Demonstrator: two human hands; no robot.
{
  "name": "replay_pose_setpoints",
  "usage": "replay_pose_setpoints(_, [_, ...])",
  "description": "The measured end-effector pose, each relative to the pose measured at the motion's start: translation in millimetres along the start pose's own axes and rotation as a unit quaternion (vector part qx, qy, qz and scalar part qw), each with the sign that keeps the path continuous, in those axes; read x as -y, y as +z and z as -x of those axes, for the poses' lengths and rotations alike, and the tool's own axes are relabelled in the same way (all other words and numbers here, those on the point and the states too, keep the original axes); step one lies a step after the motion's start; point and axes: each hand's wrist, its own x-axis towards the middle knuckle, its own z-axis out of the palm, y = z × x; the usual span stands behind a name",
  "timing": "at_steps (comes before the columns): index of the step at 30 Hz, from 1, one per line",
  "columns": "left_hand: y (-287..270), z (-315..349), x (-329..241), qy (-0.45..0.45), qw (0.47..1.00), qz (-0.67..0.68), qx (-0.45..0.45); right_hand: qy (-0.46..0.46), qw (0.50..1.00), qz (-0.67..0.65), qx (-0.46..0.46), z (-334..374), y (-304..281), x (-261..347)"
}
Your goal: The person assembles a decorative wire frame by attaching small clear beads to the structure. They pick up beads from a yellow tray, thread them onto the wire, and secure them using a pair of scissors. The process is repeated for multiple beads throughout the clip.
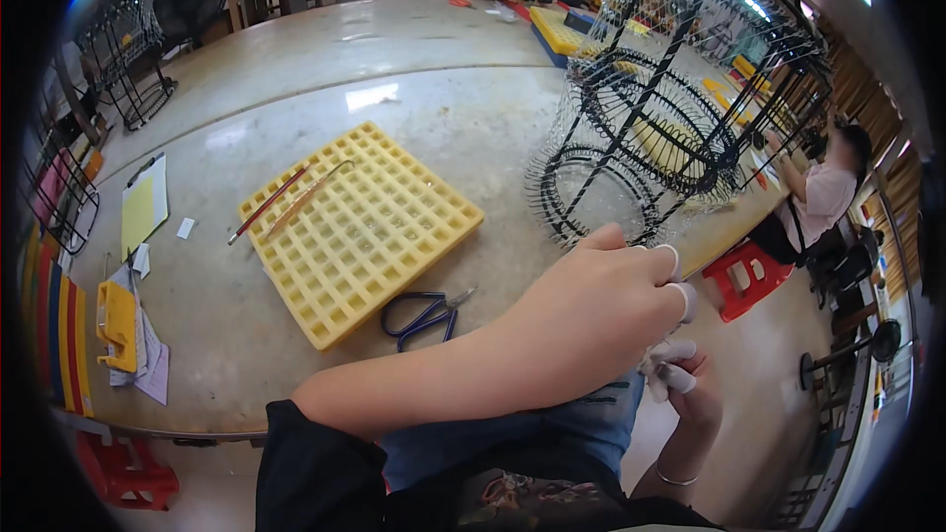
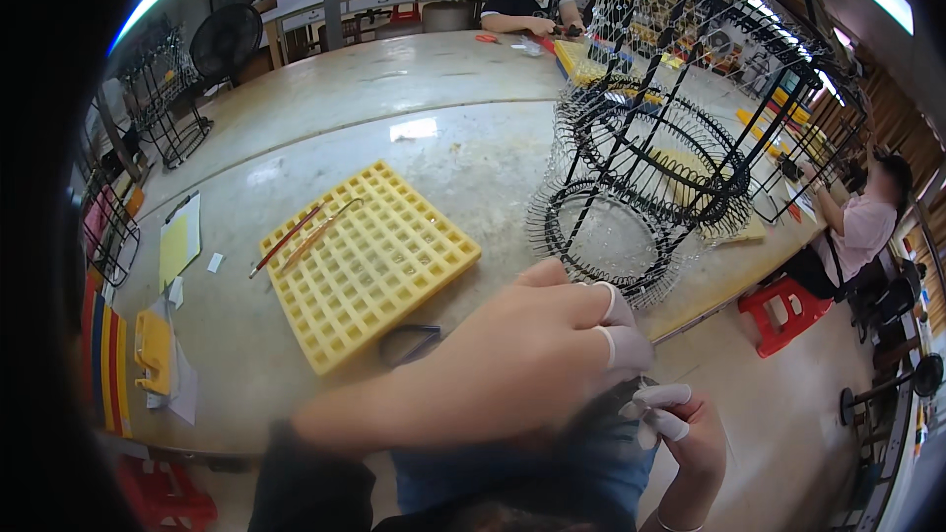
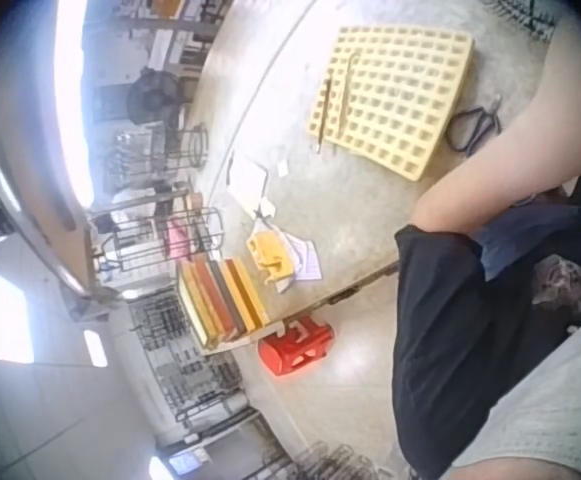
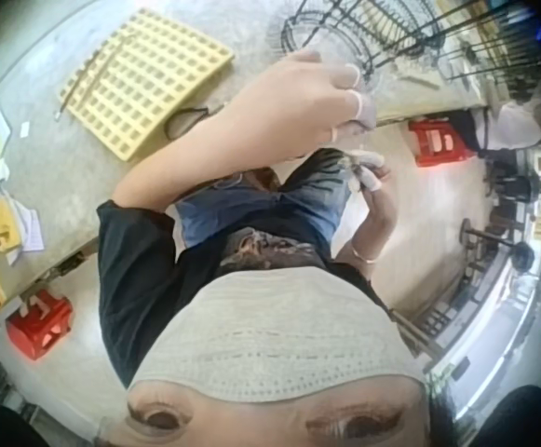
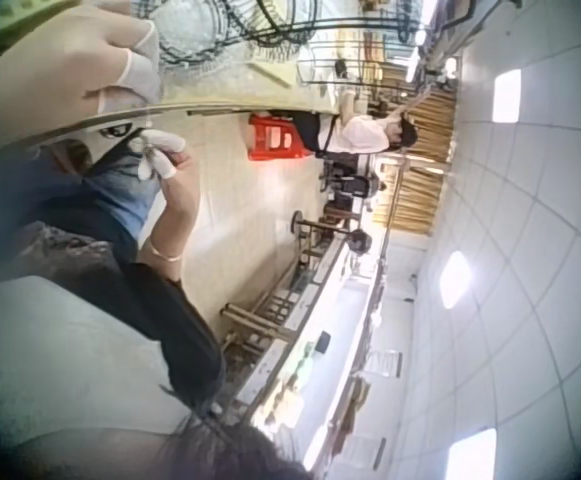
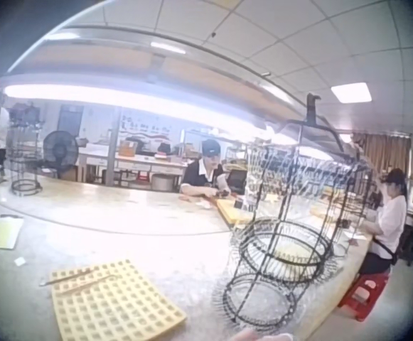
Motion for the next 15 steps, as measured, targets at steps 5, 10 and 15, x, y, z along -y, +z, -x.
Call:
replay_pose_setpoints(5, [-4.4, -0.3, 5.2, -0.003, 0.999, -0.021, -0.032, 0.002, 1.000, -0.002, 0.009, 0.7, -5.3, -6.0])
replay_pose_setpoints(10, [-9.0, -2.8, 7.4, 0.006, 0.990, -0.001, -0.144, -0.008, 1.000, -0.012, -0.001, -2.2, -7.4, -13.3])
replay_pose_setpoints(15, [-15.4, -4.1, 6.5, 0.025, 0.978, -0.001, -0.205, 0.007, 1.000, -0.015, -0.004, -8.1, -7.6, -19.9])
